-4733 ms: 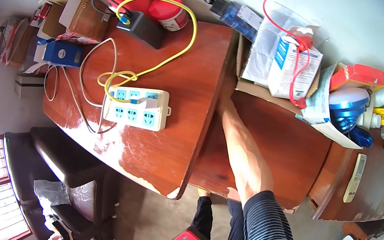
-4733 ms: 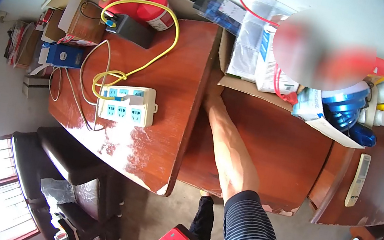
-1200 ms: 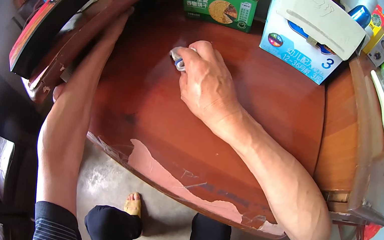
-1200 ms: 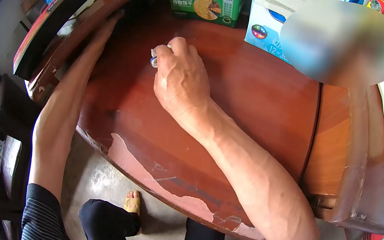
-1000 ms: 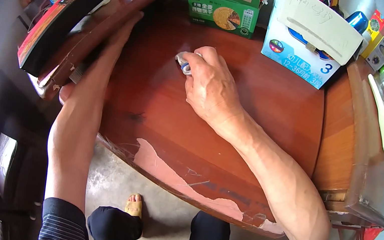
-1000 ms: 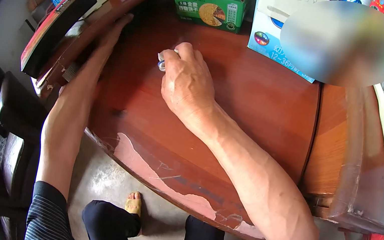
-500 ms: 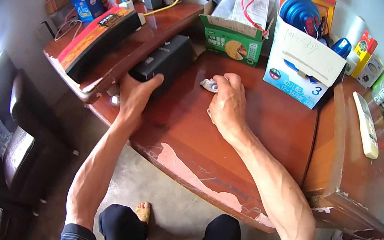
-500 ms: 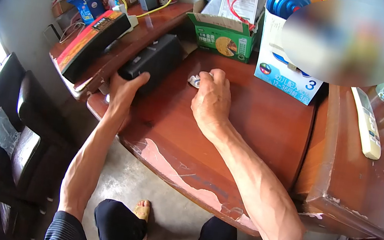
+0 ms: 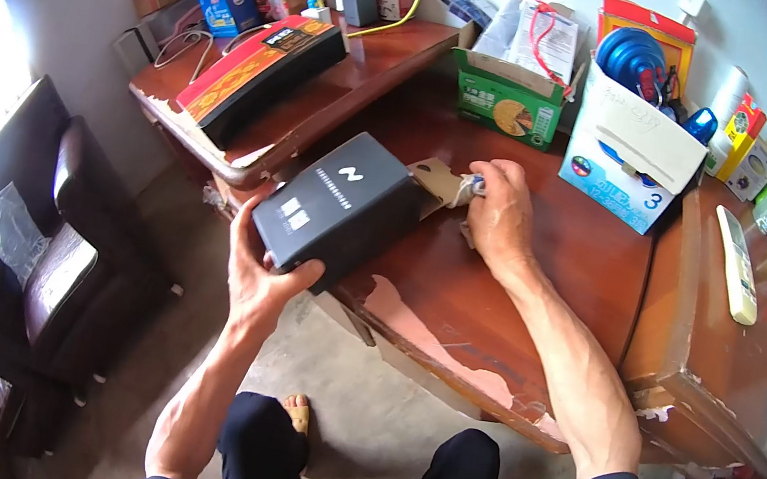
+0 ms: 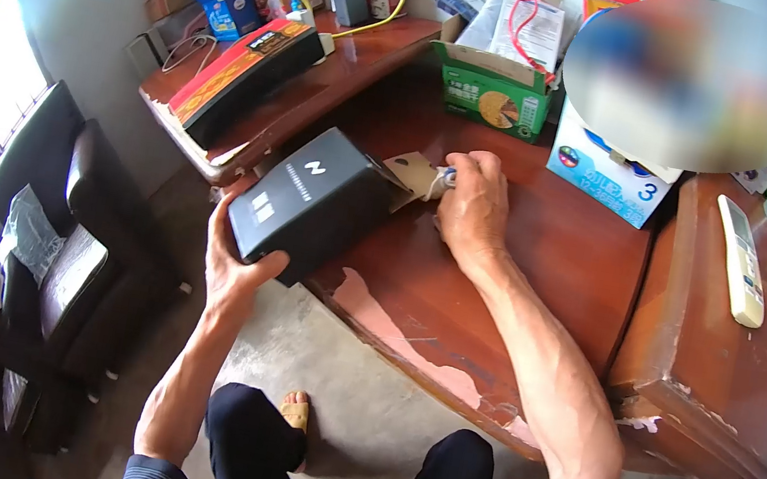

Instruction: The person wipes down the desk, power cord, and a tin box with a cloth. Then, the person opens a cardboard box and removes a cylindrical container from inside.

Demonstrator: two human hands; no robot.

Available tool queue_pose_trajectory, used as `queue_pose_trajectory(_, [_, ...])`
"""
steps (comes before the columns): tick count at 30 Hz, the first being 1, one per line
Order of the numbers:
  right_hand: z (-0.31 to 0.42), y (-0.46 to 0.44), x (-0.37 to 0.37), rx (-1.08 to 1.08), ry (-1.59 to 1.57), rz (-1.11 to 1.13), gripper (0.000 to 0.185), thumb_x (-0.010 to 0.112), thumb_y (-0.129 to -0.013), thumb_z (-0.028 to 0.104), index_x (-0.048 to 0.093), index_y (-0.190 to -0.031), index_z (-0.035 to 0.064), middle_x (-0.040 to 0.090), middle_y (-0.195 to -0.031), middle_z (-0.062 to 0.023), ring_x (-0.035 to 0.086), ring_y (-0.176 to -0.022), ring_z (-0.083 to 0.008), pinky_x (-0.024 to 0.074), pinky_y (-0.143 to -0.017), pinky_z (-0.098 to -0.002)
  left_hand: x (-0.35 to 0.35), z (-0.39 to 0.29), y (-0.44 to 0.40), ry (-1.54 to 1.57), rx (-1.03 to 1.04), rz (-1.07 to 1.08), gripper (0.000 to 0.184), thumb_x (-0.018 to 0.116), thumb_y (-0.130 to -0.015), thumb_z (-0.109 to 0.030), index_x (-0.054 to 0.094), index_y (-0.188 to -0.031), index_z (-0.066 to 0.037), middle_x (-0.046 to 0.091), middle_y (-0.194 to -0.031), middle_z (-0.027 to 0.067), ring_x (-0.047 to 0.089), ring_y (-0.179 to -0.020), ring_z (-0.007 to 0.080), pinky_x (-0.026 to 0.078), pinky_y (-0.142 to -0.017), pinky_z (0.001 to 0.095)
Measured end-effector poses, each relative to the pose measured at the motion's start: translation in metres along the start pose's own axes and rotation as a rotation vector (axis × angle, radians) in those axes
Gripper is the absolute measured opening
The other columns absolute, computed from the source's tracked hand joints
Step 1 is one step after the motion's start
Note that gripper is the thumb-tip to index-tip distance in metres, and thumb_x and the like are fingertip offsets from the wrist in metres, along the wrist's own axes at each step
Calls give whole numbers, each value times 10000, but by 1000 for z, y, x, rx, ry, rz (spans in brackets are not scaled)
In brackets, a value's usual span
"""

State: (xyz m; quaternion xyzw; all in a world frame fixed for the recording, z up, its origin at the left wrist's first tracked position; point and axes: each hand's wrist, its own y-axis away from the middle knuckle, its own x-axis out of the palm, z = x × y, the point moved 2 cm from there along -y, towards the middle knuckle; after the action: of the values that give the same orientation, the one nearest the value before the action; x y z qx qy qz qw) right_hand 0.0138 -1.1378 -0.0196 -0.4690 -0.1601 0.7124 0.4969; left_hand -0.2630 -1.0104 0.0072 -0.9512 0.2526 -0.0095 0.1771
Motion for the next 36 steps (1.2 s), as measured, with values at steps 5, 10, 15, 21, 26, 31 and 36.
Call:
queue_pose_trajectory(5, [-3, -4, 1, -86, 24, 49, 368, 596, -776, -57, 679, -1130, 1, 594, -1215, -188, 610, -1082, -384, 503, -942, -462, -74, 35, 45, 165, -114, -176, 1007, 711, -502, -105, 420, -1465, -75, 520, -1314, 91, 503, -1257, 257, 384, -1109, 370])
queue_pose_trajectory(10, [4, -4, -10, 2, 8, 231, 497, 564, -792, -16, 625, -1282, 48, 531, -1384, -216, 565, -1236, -393, 473, -1045, -441, -134, 78, 96, 356, -168, -190, 1039, 643, -481, -47, 393, -1487, -108, 498, -1337, 64, 482, -1297, 240, 370, -1129, 355])
queue_pose_trajectory(15, [2, -5, -14, -56, 66, 319, 573, 631, -812, 64, 560, -1381, 78, 446, -1477, -240, 466, -1359, -411, 404, -1124, -428, -166, 113, 125, 593, -243, -106, 1030, 705, -544, -33, 358, -1511, -104, 464, -1425, 64, 443, -1362, 224, 323, -1170, 362])
queue_pose_trajectory(21, [77, -4, -26, -384, 747, 177, 681, 803, -814, 269, 543, -1417, 88, 392, -1530, -246, 444, -1365, -429, 379, -1131, -478, -188, 168, 147, 581, -295, -149, 1089, 793, -559, -59, 321, -1539, -110, 430, -1481, 84, 420, -1389, 243, 315, -1174, 378])
queue_pose_trajectory(26, [43, -21, -42, -277, 644, 281, 552, 737, -882, 324, 608, -1344, 51, 587, -1345, -235, 573, -1187, -413, 466, -1006, -471, -181, 191, 152, 741, -387, -165, 1170, 901, -589, -204, 259, -1565, -140, 406, -1523, 103, 408, -1420, 312, 321, -1197, 464])
queue_pose_trajectory(31, [29, -20, -27, -173, 431, 403, 335, 661, -900, 186, 669, -1226, 107, 640, -1080, -141, 630, -979, -400, 520, -855, -485, -200, 250, 178, 767, -467, -196, 1071, 875, -691, -268, 284, -1568, -100, 427, -1525, 102, 410, -1427, 269, 318, -1201, 420])
queue_pose_trajectory(36, [29, -67, 55, -224, 532, 322, 291, 592, -880, 80, 679, -1152, 138, 610, -1082, -211, 651, -963, -448, 543, -813, -508, -206, 270, 189, 644, -521, -243, 1072, 871, -704, -294, 273, -1567, -77, 422, -1525, 110, 416, -1424, 267, 300, -1208, 411])
